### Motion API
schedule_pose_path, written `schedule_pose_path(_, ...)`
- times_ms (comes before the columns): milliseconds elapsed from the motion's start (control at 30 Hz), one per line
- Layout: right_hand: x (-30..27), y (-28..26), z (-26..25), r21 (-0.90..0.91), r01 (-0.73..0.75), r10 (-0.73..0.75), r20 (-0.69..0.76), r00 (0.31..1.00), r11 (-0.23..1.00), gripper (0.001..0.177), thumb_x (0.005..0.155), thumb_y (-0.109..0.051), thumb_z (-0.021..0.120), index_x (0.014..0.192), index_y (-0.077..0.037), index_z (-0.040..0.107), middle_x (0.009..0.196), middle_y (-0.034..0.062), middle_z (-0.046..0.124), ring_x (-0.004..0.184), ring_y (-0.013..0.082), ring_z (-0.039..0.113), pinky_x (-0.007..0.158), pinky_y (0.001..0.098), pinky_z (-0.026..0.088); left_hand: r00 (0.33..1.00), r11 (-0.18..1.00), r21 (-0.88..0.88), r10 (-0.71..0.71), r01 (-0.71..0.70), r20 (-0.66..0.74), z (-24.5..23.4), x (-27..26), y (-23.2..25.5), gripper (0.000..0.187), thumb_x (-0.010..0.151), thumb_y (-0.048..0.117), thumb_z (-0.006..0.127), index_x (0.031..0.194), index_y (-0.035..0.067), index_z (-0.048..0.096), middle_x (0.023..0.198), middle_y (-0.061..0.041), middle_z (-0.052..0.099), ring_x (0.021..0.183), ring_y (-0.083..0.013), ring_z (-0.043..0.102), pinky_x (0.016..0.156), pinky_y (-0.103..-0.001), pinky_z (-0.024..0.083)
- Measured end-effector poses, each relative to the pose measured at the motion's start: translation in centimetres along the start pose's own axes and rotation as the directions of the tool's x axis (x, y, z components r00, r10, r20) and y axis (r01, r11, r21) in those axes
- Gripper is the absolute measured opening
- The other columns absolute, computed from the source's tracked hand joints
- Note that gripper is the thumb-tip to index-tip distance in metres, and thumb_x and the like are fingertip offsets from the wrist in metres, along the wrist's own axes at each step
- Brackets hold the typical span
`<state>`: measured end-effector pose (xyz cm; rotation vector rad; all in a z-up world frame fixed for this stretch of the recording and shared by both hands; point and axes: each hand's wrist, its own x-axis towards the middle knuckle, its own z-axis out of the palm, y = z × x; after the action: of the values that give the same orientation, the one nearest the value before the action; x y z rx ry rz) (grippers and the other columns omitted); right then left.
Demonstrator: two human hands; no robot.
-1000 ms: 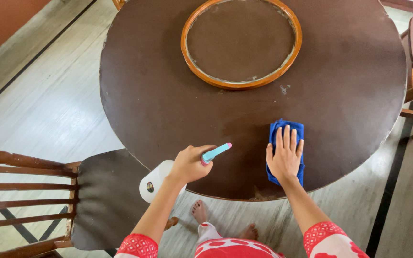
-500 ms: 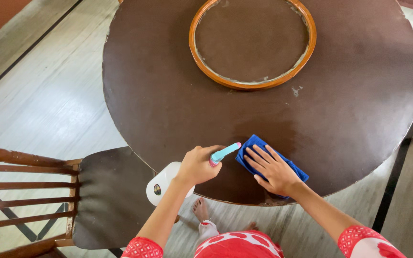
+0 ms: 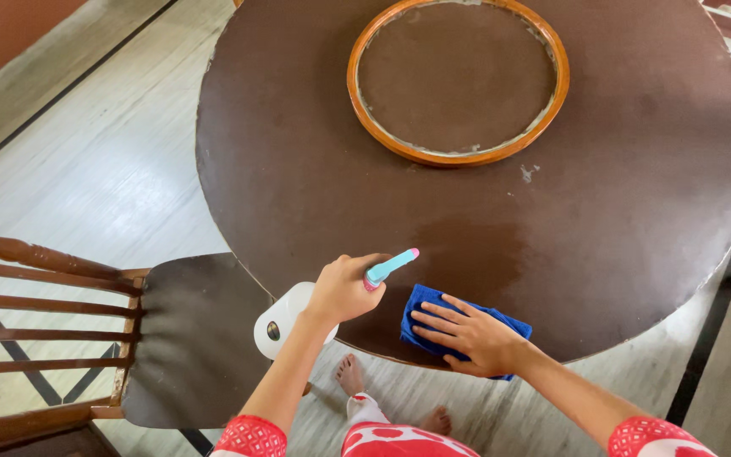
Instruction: The person folds a blue cloth, then sprays a cleaning solution onto a round wooden table and wipes the surface with the cloth. The person cleans the main table area and the inner circular tray section.
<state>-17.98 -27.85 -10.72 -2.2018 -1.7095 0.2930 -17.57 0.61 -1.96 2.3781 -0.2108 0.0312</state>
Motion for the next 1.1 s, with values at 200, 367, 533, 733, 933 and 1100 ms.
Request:
schedule_pose_path(200, 1.2, 3.6, -0.6, -0.010, 0.004, -0.003, 0.018, 1.000, 1.000, 0.075, 0.079, -0.023, 0.066, 0.149, -0.010, 0.045, 0.163, 0.0116, 0.034, 0.152, 0.0321, 0.024, 0.122, 0.0573, 0.015, 0.999, 1.000, -0.003, 0.000, 0.000, -0.038, 0.2, 0.0, 0.0, 0.035, 0.076, 0.013, 0.069, 0.109, 0.023, 0.075, 0.073, -0.011, 0.071, 0.069, -0.0369, 0.068, 0.064, -0.044, 0.057)
schedule_pose_path(367, 3.1, 8.3, -2.3, -0.074, -0.048, 0.045, -0.048, 0.998, 0.996, 0.078, 0.079, -0.023, 0.064, 0.152, -0.010, 0.041, 0.164, 0.0108, 0.032, 0.153, 0.0313, 0.024, 0.123, 0.0547, 0.016, 0.999, 0.999, -0.023, -0.045, 0.045, -0.012, -0.6, 0.2, 0.2, 0.036, 0.076, 0.013, 0.069, 0.110, 0.022, 0.076, 0.071, -0.011, 0.071, 0.066, -0.0373, 0.067, 0.062, -0.044, 0.056)
schedule_pose_path(533, 4.4, 11.5, -3.4, -0.180, -0.179, 0.187, 0.032, 0.982, 0.967, 0.077, 0.080, -0.025, 0.064, 0.153, -0.020, 0.041, 0.165, 0.0024, 0.029, 0.143, 0.0330, 0.032, 0.113, 0.0515, 0.026, 0.994, 0.993, -0.047, -0.111, 0.111, 0.002, -1.4, 1.0, -0.4, 0.037, 0.076, 0.013, 0.070, 0.111, 0.022, 0.077, 0.065, -0.012, 0.070, 0.063, -0.0373, 0.067, 0.063, -0.043, 0.057)
schedule_pose_path(733, 5.6, 16.5, -4.1, -0.245, -0.305, 0.315, 0.000, 0.949, 0.920, 0.070, 0.081, -0.028, 0.064, 0.148, -0.019, 0.044, 0.164, 0.0017, 0.031, 0.127, 0.0310, 0.046, 0.110, 0.0450, 0.038, 0.979, 0.967, -0.163, -0.186, 0.196, 0.079, -3.3, 2.7, -1.5, 0.036, 0.076, 0.011, 0.068, 0.110, 0.019, 0.078, 0.075, -0.013, 0.074, 0.066, -0.0354, 0.069, 0.066, -0.040, 0.059)
schedule_pose_path(933, 6.5, 20.8, -4.3, -0.258, -0.301, 0.246, -0.224, 0.943, 0.918, 0.062, 0.075, -0.022, 0.071, 0.129, -0.001, 0.051, 0.153, 0.0170, 0.041, 0.134, 0.0384, 0.047, 0.113, 0.0475, 0.040, 0.988, 0.982, -0.115, -0.148, 0.153, 0.049, -4.8, 4.9, -1.9, 0.043, 0.073, 0.011, 0.069, 0.114, 0.019, 0.077, 0.073, -0.011, 0.073, 0.066, -0.0343, 0.069, 0.066, -0.040, 0.057)
schedule_pose_path(1100, 7.4, 18.7, -4.9, -0.152, -0.516, 0.452, -0.318, 0.833, 0.843, 0.063, 0.070, -0.024, 0.069, 0.125, 0.000, 0.048, 0.157, 0.0201, 0.037, 0.147, 0.0350, 0.037, 0.117, 0.0474, 0.035, 0.982, 0.969, -0.155, -0.186, 0.190, 0.043, -5.8, 6.5, -1.7, 0.041, 0.075, 0.011, 0.070, 0.114, 0.019, 0.078, 0.065, -0.011, 0.069, 0.059, -0.0321, 0.066, 0.063, -0.039, 0.057)
